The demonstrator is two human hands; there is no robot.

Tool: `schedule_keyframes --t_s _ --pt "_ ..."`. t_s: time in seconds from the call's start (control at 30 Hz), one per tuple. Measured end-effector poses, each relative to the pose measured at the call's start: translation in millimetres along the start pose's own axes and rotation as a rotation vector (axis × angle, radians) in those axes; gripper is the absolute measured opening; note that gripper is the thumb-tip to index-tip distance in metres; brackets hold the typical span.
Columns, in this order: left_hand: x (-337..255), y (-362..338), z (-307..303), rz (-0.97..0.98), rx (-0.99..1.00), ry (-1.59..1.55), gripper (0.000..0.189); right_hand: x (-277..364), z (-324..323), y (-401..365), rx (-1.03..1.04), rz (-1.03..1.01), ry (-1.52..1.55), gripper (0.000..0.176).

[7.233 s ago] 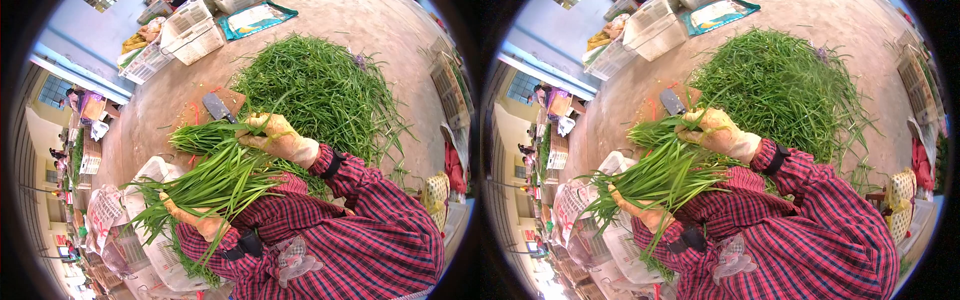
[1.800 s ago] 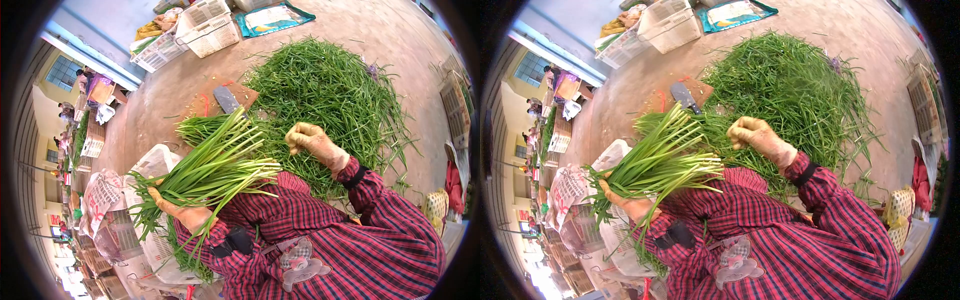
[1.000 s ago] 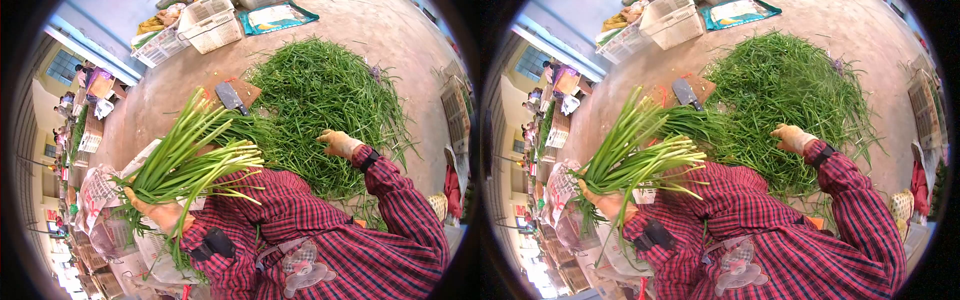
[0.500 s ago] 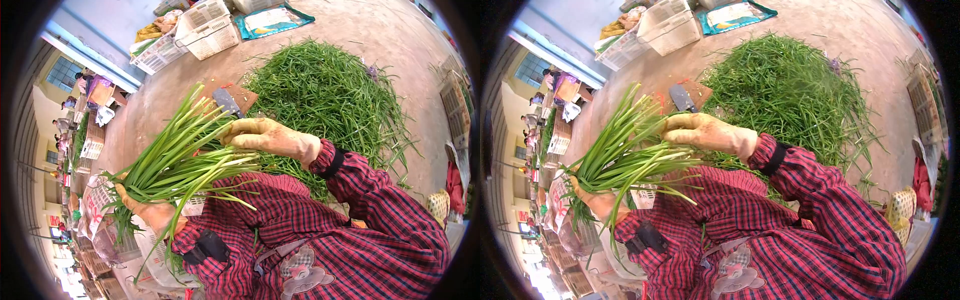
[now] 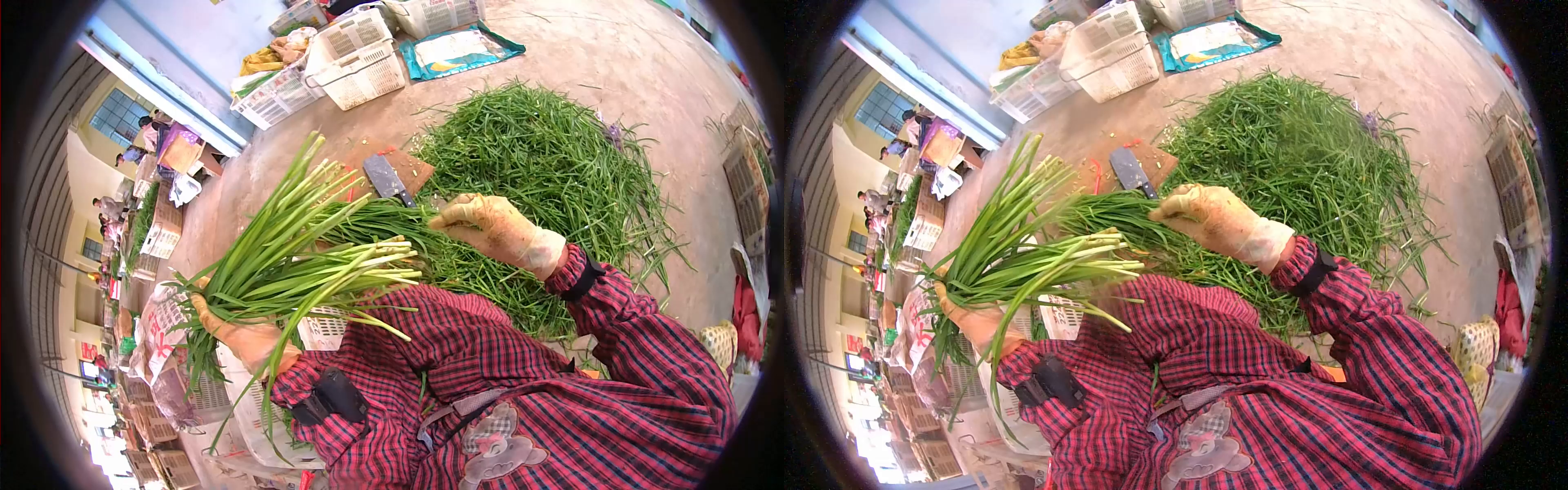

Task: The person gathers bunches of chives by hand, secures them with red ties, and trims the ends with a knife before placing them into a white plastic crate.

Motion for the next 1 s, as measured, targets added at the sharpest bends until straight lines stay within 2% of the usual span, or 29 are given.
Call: schedule_keyframes --t_s 0.03,0.07,0.1,0.13,0.17,0.2,0.23,0.27,0.3,0.33,0.37,0.43,0.47,0.5,0.57,0.6,0.63,0.7,0.77,0.83,0.87,0.9,0.97,1.0 --pt "-4.1 1.5 1.8 -0.061 0.099 0.067 0.081 6.1 -1.5 -0.9 -0.024 -0.087 0.018 0.042" --pt "-3.6 -1.8 7.1 0.121 0.074 0.136 0.062 25.7 -3.2 0.0 -0.05 -0.143 0.008 0.052" --pt "-5.9 4.5 9.7 0.128 0.077 0.136 0.062 48.0 -3.6 3.1 -0.078 -0.202 -0.001 0.063" --pt "-2.5 13.4 9.9 -0.111 -0.042 -0.138 0.051 62.2 -2.2 8.1 -0.01 -0.234 0.001 0.077" --pt "0.7 18.1 12.8 -0.353 -0.159 -0.411 0.045 72.9 8.2 12.5 -0.121 -0.325 -0.046 0.067" --pt "2.6 19.4 15.5 -0.318 -0.223 -0.502 0.036 80.2 16.7 18.0 -0.031 -0.28 -0.176 0.059" --pt "7.3 26.0 9.8 -0.315 -0.224 -0.495 0.036 84.9 23.9 20.9 0.062 -0.235 -0.303 0.05" --pt "13.2 37.9 2.8 -0.287 -0.063 -0.493 0.032 79.8 32.5 22.5 -0.112 -0.341 -0.278 0.032" --pt "14.9 44.1 -0.1 -0.26 0.096 -0.487 0.029 80.9 31.2 19.9 -0.107 -0.346 -0.273 0.032" --pt "-69.7 24.8 57.1 -0.503 -0.178 -0.466 0.032 80.1 28.3 17.0 -0.082 -0.292 -0.294 0.028" --pt "-59.7 28.7 48.7 -0.128 0.006 -0.05 0.035 76.5 26.0 13.4 -0.052 -0.238 -0.316 0.025" --pt "-53.1 33.3 39.3 -0.2 -0.039 0.045 0.034 60.3 21.9 1.0 -0.066 -0.183 -0.379 0.029" --pt "-54.9 34.2 43.1 -0.279 -0.16 -0.181 0.032 49.0 18.4 -5.8 -0.04 -0.116 -0.382 0.028" --pt "-53.9 33.3 39.0 -0.287 -0.161 -0.176 0.032 33.2 14.9 -13.8 -0.018 -0.046 -0.384 0.027" --pt "-44.4 43.2 23.2 -0.412 -0.273 -0.577 0.033 -11.1 13.2 -33.6 -0.069 -0.032 -0.293 0.018" --pt "-27.9 58.6 6.0 -0.52 -0.168 -0.526 0.034 -37.3 18.6 -41.0 -0.087 -0.022 -0.177 0.025" --pt "-15.2 65.7 -3.1 -0.53 -0.169 -0.52 0.034 -43.8 18.4 -48.3 -0.081 -0.013 -0.176 0.025" --pt "-18.5 70.2 -0.6 -0.189 -0.083 -0.021 0.034 -59.1 21.4 -57.9 0.273 0.476 0.281 0.028" --pt "-22.9 57.9 -2.2 -0.151 -0.048 -0.117 0.032 -61.6 31.6 -62.3 0.334 0.561 0.501 0.03" --pt "-16.2 62.4 -3.6 -0.306 -0.063 -0.451 0.032 -60.5 43.3 -57.9 0.307 0.43 0.529 0.026" --pt "-3.8 65.8 -12.1 -0.285 -0.037 -0.312 0.034 -55.4 45.9 -49.5 0.271 0.25 0.47 0.024" --pt "-6.3 61.7 -10.1 -0.284 -0.033 -0.313 0.034 -51.9 49.9 -40.4 0.328 0.215 0.46 0.032" --pt "-17.1 48.2 -3.9 -0.077 0.067 0.108 0.041 -38.6 59.1 -19.4 0.129 -0.011 0.279 0.042" --pt "-38.9 37.8 14.9 -0.02 0.152 0.275 0.038 -32.4 63.1 -8.6 0.121 -0.038 0.299 0.047"
Point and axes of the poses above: each hand's wrist, its own y-axis towards the middle knuckle, its own z-axis out of the palm, x = y × z, the point moved 2 cm from there along y, towards the middle knuckle, and after that the axes turned 13 degrees about z, right-handed, at the moved point
